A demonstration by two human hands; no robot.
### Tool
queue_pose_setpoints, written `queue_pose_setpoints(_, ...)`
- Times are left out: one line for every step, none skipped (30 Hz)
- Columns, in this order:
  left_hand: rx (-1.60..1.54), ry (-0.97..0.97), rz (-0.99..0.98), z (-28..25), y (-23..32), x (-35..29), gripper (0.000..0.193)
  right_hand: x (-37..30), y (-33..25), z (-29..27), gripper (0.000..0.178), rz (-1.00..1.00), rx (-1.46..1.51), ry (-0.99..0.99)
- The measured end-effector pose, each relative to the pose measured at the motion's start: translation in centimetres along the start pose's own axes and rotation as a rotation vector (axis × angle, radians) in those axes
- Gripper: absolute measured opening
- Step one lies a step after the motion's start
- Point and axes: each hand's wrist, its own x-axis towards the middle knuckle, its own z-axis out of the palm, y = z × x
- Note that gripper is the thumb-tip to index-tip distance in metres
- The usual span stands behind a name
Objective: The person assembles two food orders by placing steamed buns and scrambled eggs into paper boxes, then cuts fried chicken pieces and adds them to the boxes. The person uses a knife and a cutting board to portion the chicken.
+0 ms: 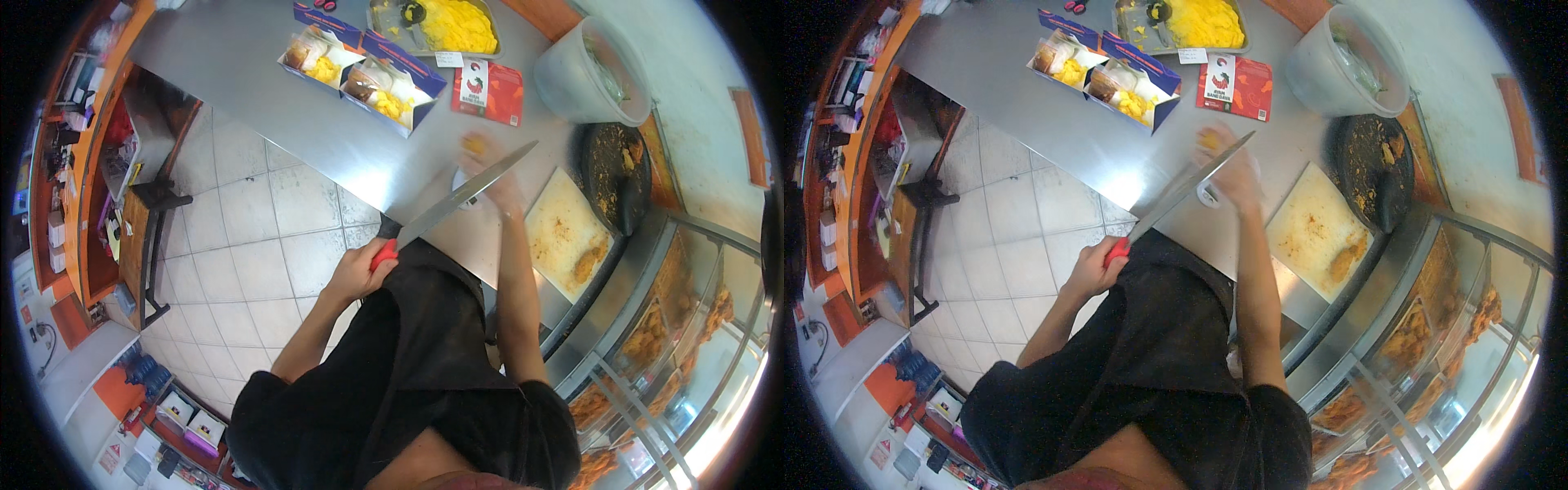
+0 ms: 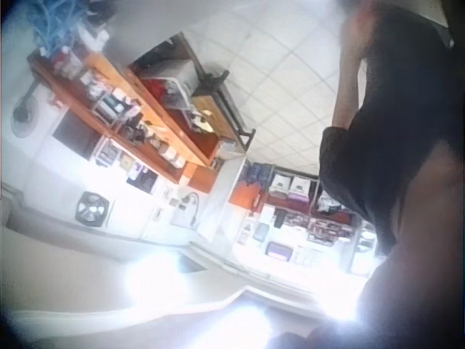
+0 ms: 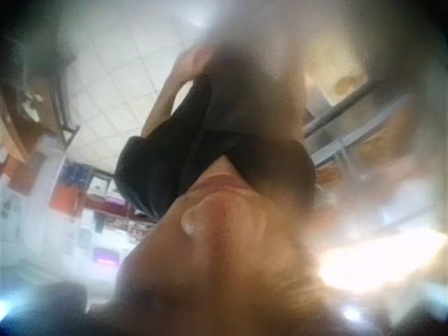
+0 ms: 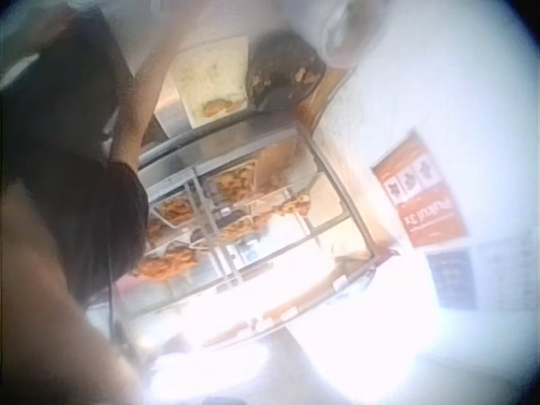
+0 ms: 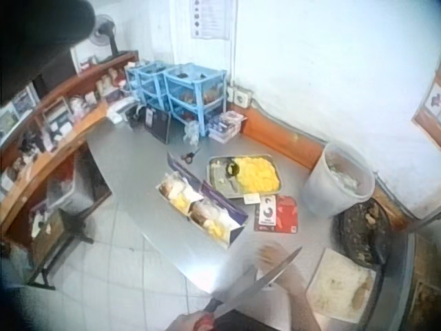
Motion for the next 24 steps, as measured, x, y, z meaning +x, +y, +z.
queue_pose_setpoints(-0.013,0.037,0.037,-1.0,-0.5,-0.5,0.037,2.9,-0.8,2.7,0.051,-0.269,-0.164,-0.082)
queue_pose_setpoints(-0.006,0.074,0.072,-1.6,-0.9,-0.9,0.039,6.1,-1.4,6.2,0.047,-0.353,-0.211,-0.062)
queue_pose_setpoints(-0.001,0.115,0.098,-2.2,-1.3,-1.4,0.040,8.6,-2.0,8.7,0.043,-0.499,-0.211,-0.059)
queue_pose_setpoints(0.007,0.157,0.109,-2.7,-1.6,-2.0,0.041,9.9,-2.2,10.3,0.042,-0.481,-0.372,-0.003)
queue_pose_setpoints(-0.007,0.158,0.053,-3.0,-1.9,-2.6,0.043,11.1,-2.4,11.7,0.040,-0.489,-0.506,0.046)
queue_pose_setpoints(-0.008,0.177,0.030,-3.0,-2.1,-3.0,0.042,12.1,-2.6,12.5,0.039,-0.492,-0.639,0.092)
queue_pose_setpoints(-0.016,0.208,0.016,-2.9,-2.3,-3.4,0.042,12.8,-2.8,13.0,0.042,-0.469,-0.723,0.140)
queue_pose_setpoints(-0.033,0.215,0.009,-2.8,-2.5,-3.8,0.041,12.8,-2.9,13.2,0.045,-0.444,-0.809,0.185)
queue_pose_setpoints(-0.054,0.221,0.000,-2.7,-2.6,-4.1,0.041,12.7,-2.9,13.1,0.048,-0.351,-0.903,0.204)
queue_pose_setpoints(-0.078,0.226,-0.011,-2.6,-2.8,-4.2,0.040,12.5,-2.9,12.9,0.052,-0.412,-0.912,0.233)
queue_pose_setpoints(-0.070,0.218,-0.006,-2.5,-3.0,-4.3,0.039,12.1,-2.8,12.7,0.055,-0.407,-0.927,0.235)
queue_pose_setpoints(-0.060,0.208,0.001,-2.6,-3.1,-4.2,0.038,11.8,-2.6,12.6,0.059,-0.376,-0.943,0.236)
queue_pose_setpoints(-0.055,0.206,0.012,-2.7,-3.3,-4.1,0.037,11.5,-2.3,12.5,0.060,-0.408,-0.884,0.251)
queue_pose_setpoints(-0.058,0.197,0.022,-2.8,-3.4,-3.8,0.036,11.3,-2.0,12.5,0.062,-0.413,-0.828,0.266)
queue_pose_setpoints(-0.053,0.180,0.019,-3.0,-3.4,-3.6,0.035,11.1,-1.7,12.6,0.064,-0.420,-0.771,0.283)
queue_pose_setpoints(-0.054,0.166,0.017,-3.3,-3.5,-3.3,0.035,11.0,-1.4,12.6,0.060,-0.431,-0.679,0.303)
queue_pose_setpoints(-0.068,0.160,0.009,-3.5,-3.5,-3.0,0.034,11.0,-1.0,12.7,0.057,-0.440,-0.587,0.324)
queue_pose_setpoints(-0.061,0.159,0.021,-3.6,-3.4,-2.8,0.034,11.0,-0.8,12.8,0.054,-0.431,-0.492,0.329)
queue_pose_setpoints(-0.066,0.167,0.025,-3.7,-3.4,-2.6,0.034,11.1,-0.5,12.8,0.050,-0.462,-0.478,0.381)
queue_pose_setpoints(-0.072,0.170,0.015,-3.7,-3.3,-2.6,0.034,11.2,-0.4,12.7,0.046,-0.470,-0.460,0.418)
queue_pose_setpoints(-0.082,0.172,0.020,-3.7,-3.2,-2.5,0.034,11.2,-0.3,12.6,0.042,-0.459,-0.435,0.475)
queue_pose_setpoints(-0.093,0.169,0.013,-3.7,-3.1,-2.5,0.034,11.1,-0.4,12.3,0.035,-0.548,-0.419,0.454)
queue_pose_setpoints(-0.105,0.167,0.006,-3.6,-3.0,-2.5,0.034,11.0,-0.5,12.0,0.029,-0.617,-0.398,0.451)
queue_pose_setpoints(-0.101,0.158,-0.001,-3.5,-3.0,-2.6,0.034,10.8,-0.7,11.7,0.022,-0.648,-0.377,0.429)
